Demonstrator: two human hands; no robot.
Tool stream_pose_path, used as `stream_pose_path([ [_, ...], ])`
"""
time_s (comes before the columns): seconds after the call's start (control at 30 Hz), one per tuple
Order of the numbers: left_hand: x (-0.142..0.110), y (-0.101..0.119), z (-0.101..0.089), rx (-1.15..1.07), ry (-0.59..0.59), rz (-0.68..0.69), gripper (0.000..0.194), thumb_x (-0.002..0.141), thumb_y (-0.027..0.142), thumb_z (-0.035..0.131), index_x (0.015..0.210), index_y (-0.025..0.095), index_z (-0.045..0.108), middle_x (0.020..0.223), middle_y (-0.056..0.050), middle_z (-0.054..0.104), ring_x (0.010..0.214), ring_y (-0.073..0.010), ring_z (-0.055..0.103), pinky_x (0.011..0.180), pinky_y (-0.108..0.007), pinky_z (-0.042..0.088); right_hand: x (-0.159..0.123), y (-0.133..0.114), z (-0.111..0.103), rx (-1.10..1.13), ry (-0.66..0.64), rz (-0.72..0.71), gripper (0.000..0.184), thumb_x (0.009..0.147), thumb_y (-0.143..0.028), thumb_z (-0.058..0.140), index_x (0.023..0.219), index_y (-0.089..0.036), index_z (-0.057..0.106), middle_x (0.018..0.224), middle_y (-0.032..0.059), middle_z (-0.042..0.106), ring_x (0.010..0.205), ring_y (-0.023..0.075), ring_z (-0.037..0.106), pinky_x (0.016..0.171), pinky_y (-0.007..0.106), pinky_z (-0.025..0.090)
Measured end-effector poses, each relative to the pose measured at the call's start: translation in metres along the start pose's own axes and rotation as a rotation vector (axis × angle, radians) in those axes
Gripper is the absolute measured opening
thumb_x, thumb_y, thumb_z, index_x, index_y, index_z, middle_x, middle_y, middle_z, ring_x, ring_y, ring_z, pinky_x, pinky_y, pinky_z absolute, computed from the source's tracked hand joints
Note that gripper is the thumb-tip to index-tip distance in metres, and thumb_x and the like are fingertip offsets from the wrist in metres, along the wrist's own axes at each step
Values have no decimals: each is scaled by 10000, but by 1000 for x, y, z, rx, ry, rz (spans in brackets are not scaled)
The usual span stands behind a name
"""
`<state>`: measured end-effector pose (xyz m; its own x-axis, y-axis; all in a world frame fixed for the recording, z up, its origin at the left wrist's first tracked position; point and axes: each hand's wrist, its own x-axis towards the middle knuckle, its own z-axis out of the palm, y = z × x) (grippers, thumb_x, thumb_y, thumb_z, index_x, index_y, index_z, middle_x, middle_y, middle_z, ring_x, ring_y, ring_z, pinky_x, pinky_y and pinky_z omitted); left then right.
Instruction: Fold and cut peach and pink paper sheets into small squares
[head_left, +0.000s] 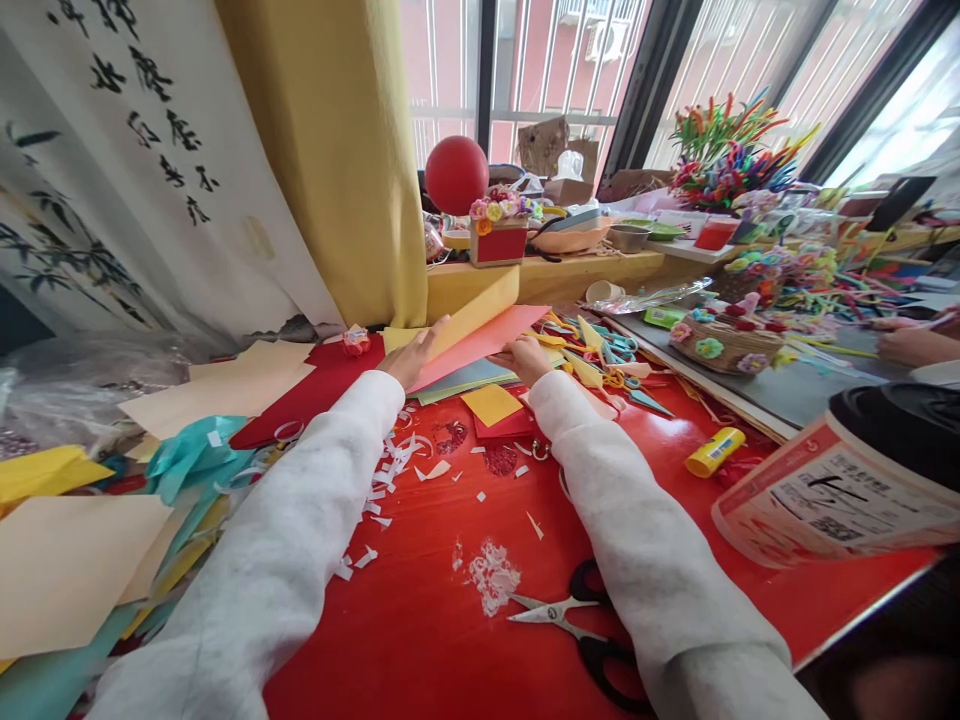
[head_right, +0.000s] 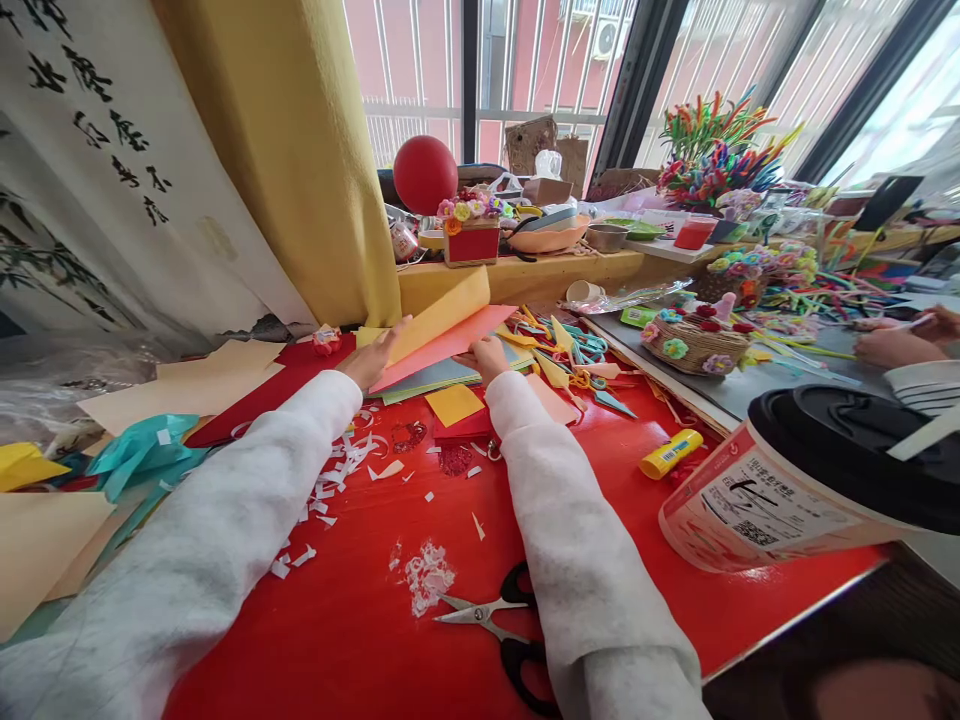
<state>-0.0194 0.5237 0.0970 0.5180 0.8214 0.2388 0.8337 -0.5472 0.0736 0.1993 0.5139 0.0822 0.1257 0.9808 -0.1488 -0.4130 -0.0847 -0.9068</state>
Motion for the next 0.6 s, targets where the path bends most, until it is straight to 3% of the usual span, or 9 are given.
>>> stream_pose_path([
  [0.07,0,-3,-4,-5,26,-33,858,774,-34,340,1407,295,-137,1424,-153,335,898,-210,637,739,-319,460,-2,-13,1,8,32,-59,291,882,-306,522,1122,-143,531,1102,74,568,920,177,590,764,369,514],
  [0.17,2,-8,-6,-25,28,-84,775,840,25,341,1405,194,-161,1228,-183,530,881,-209,636,755,-326,460,-10,-43,0,15,87,-168,165,875,-217,532,995,-110,568,906,43,619,767,134,619,652,296,543],
  [0.23,4,-10,-3,-44,6,-118,679,885,93,348,1420,158,-66,1094,-157,596,876,-207,630,761,-344,474,-22,-69,-4,20,122,-258,78,833,-56,515,852,-93,581,690,18,616,658,129,626,587,275,562],
  [0.27,5,-10,0,-55,-13,-130,616,902,146,369,1421,158,37,1070,-139,600,875,-203,625,760,-357,485,-30,-83,-7,25,135,-310,137,806,3,495,797,-104,580,614,5,602,627,131,627,574,273,571],
  [0.4,8,-6,13,-107,-154,-84,381,871,321,499,1219,173,459,1147,-89,551,946,-196,583,793,-404,501,-72,-131,-21,62,160,-544,263,758,68,434,692,-150,565,591,-4,641,610,123,643,628,265,595],
  [0.5,10,-1,17,-137,-275,8,332,857,320,521,1152,167,519,1193,-90,532,1022,-212,550,850,-433,473,-98,-150,-26,116,150,-664,295,751,78,414,706,-171,567,645,-1,677,668,130,665,717,271,592],
  [0.6,12,0,14,-156,-341,23,345,853,329,526,1155,163,518,1208,-92,523,1046,-224,538,869,-448,458,-109,-155,-26,182,142,-694,310,761,87,390,708,-174,548,641,-4,678,705,131,674,789,279,575],
])
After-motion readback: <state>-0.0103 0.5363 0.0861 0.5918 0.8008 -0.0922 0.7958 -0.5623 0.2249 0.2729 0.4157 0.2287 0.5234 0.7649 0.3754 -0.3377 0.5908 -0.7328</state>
